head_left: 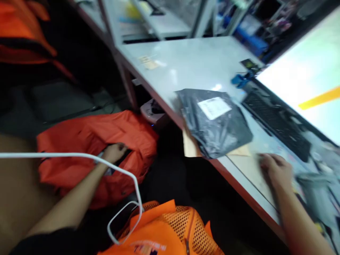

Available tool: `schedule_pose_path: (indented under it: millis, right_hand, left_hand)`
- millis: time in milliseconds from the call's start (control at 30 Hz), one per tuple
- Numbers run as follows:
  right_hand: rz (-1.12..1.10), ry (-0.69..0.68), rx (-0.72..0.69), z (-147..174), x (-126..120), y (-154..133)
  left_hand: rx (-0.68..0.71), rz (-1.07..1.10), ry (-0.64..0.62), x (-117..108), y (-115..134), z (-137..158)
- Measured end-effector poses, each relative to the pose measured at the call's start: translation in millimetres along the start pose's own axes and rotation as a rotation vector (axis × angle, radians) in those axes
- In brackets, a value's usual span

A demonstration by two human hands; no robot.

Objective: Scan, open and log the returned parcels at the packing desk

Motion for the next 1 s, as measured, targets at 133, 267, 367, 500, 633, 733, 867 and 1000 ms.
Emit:
schedule_pose_path:
  millis: [133, 267, 367, 500, 633, 733, 867, 1000]
  right_hand:
    - [-0.246, -0.015, 0.021, 3, -5, -9]
    - [-0.409, -0.03, -0.022, 4, -10, -22]
    - [-0.429, 0.051, -0.087, 16, -50, -4]
    - [-0.193, 0.302, -0.021, 45, -131, 72]
    - [0.072, 0.355, 0.226, 73, -172, 151]
    - [0.178, 0.233, 0.296, 76, -164, 170]
    - [0.294, 0.039, 0.336, 64, -138, 159]
    - [0.352, -0.073, 0.388, 51, -123, 142]
  left_hand:
    - [0.365, 0.304, 0.282, -74, 172, -14]
    - [0.928, 0.193, -0.082, -61, 367, 51]
    - [1.027, -0.371, -0.259, 13, 435, 70]
    - [0.987, -0.717, -0.363, 76, 441, 45]
    - [1.011, -0.685, -0.378, 71, 442, 26]
    - [0.924, -0.741, -0.31, 61, 454, 31]
    - [0.856, -0.759, -0.285, 66, 474, 58]
    - [0.918, -0.787, -0.251, 80, 476, 76]
Point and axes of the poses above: each hand's wrist, its own z-axis away from the middle knuckle, its own x-axis out of the palm, y = z × x, the point moved 6 cm from there along -z, towards the middle knuckle, and after that the axes turned 1 degree about -z, right-handed, at the moved point
